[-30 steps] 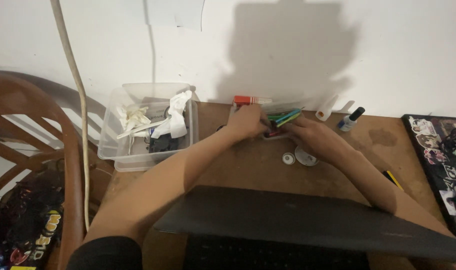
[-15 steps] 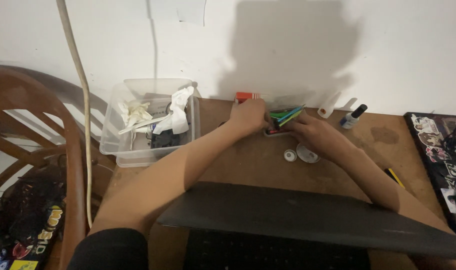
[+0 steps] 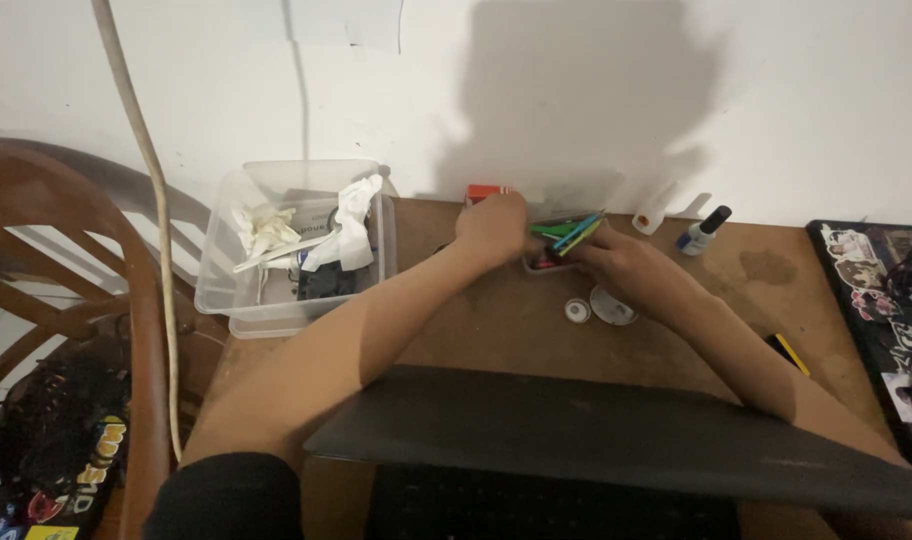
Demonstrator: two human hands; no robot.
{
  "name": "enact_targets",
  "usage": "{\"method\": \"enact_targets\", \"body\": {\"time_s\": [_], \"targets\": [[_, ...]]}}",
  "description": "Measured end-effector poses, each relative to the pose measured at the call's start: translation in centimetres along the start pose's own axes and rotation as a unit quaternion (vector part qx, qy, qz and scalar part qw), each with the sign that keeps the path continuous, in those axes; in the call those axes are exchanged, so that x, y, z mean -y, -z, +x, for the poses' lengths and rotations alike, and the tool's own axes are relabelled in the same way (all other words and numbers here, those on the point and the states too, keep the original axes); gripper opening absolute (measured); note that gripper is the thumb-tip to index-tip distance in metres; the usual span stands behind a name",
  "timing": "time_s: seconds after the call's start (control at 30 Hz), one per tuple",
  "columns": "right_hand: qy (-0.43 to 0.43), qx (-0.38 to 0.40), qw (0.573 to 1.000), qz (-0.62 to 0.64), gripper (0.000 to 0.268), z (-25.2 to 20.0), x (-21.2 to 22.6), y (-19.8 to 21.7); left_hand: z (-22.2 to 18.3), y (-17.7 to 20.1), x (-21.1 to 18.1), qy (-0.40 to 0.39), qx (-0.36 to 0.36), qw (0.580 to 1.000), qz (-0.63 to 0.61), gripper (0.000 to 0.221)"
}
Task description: Disassembling a laptop by removing screws and prying off the keyboard and casing
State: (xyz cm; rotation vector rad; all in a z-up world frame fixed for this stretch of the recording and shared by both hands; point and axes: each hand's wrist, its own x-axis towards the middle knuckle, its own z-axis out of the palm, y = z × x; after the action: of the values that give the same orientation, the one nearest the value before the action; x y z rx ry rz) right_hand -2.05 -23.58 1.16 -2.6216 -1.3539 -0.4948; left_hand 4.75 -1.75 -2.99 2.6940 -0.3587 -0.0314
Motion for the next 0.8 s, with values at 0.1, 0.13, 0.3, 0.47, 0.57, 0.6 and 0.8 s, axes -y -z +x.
{"method": "enact_targets", "body": {"time_s": [0.1,0.13,0.3,0.47,0.57,0.6,0.8], "targets": [[0.013,-0.003,1.000,0.016,0.015,0.2,-0.1,0.3,-0.3,1.1,-0.8,0.010,0.020,1.000,0.021,0.054],[0.025,-0.003,1.000,-0.012,0.013,0.4,0.1,0.5,-1.0,2.0,-1.6,-0.012,0.028,0.999,0.024,0.047],[0.035,-0.021,0.998,-0.040,0.011,0.1,0.3,0.3,-0.5,0.4,-2.0,-0.053,0.017,0.998,0.012,0.050],[0.035,-0.025,0.999,-0.027,0.015,-1.1,-1.6,-1.7,-1.5,2.0,-2.7,-0.003,0.068,0.998,0.008,0.067],[0.115,-0.013,0.984,-0.133,0.010,-0.7,-2.6,-2.0,-3.0,3.8,-4.1,-0.025,0.106,0.994,-0.016,0.062],[0.116,-0.014,0.984,-0.133,0.010,-0.5,-2.0,-1.2,-2.6,3.5,-3.8,-0.024,0.106,0.994,-0.016,0.062],[0.007,0.035,0.999,0.005,0.020,-0.3,0.6,2.0,-2.4,3.4,-2.3,-0.098,0.056,0.992,0.053,0.045]]}}
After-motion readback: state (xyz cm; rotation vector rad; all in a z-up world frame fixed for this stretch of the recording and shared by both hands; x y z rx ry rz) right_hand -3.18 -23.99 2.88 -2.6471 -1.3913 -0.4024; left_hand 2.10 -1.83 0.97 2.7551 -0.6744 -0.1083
